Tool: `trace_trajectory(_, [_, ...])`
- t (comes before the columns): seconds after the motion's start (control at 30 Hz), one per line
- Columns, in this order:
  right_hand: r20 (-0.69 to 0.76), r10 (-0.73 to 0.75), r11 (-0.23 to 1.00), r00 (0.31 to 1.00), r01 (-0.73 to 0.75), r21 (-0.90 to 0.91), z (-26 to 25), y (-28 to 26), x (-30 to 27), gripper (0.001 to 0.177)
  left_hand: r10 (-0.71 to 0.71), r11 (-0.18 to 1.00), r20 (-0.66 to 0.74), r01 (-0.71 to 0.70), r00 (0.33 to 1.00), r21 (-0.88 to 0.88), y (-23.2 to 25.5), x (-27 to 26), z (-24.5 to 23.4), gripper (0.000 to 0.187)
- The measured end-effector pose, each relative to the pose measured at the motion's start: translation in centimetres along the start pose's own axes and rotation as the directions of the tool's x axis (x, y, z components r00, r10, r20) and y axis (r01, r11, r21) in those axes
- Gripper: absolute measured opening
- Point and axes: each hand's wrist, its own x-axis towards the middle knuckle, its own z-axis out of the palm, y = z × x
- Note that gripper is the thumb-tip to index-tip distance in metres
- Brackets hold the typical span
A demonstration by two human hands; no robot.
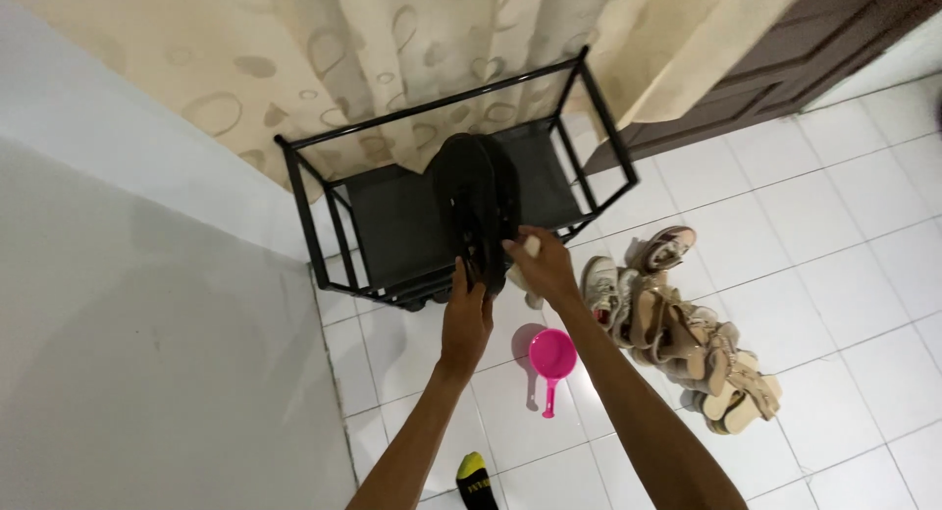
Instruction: The person wets a cloth in a pink scoop, then wipes a black shoe with the cloth. The person rotates the shoe to clean different sides and the sole.
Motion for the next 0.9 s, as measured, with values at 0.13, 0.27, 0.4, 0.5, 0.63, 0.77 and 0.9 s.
trace_trajectory(0.13, [0.085,0.087,0.994,0.993,-0.092,0.059,-6.6,-4.9,-4.6,0.087,0.146,0.989,-0.089,-0.145,0.985,0.013,7.1,-1.3,-1.4,0.011])
trace_trajectory(0.27, [-0.062,-0.025,1.0,0.998,0.024,-0.007,-13.5,-3.7,-8.1,0.069,0.289,0.953,-0.097,-0.277,0.952,0.121,14.3,-2.2,-1.8,0.015])
trace_trajectory(0.4, [-0.251,-0.23,0.973,0.94,0.225,-0.049,-21.5,-3.2,-13.9,0.053,0.212,0.758,0.083,-0.111,0.974,-0.643,22.6,-3.1,-4.7,0.053])
trace_trajectory(0.5, [-0.317,-0.335,0.941,0.887,0.335,-0.056,-27.0,0.3,-15.4,0.051,0.168,0.583,0.069,-0.042,0.983,-0.812,29.3,-4.9,-7.5,0.071])
trace_trajectory(0.63, [-0.361,-0.317,0.94,0.877,0.341,0.001,-34.5,-1.4,-24.3,0.052,0.025,0.399,0.261,0.23,0.965,-0.888,33.7,-4.8,-4.3,0.051])
trace_trajectory(0.77, [-0.296,-0.37,0.908,0.881,0.41,0.084,-39.9,-1.6,-31.1,0.051,0.121,0.119,0.429,0.416,0.895,-0.902,42.8,-5.3,-6.2,0.077])
trace_trajectory(0.9, [-0.21,-0.364,0.901,0.907,0.4,0.166,-43.3,-1.0,-37.4,0.051,0.041,-0.169,0.568,0.566,0.822,-0.807,50.3,-9.7,-8.5,0.097])
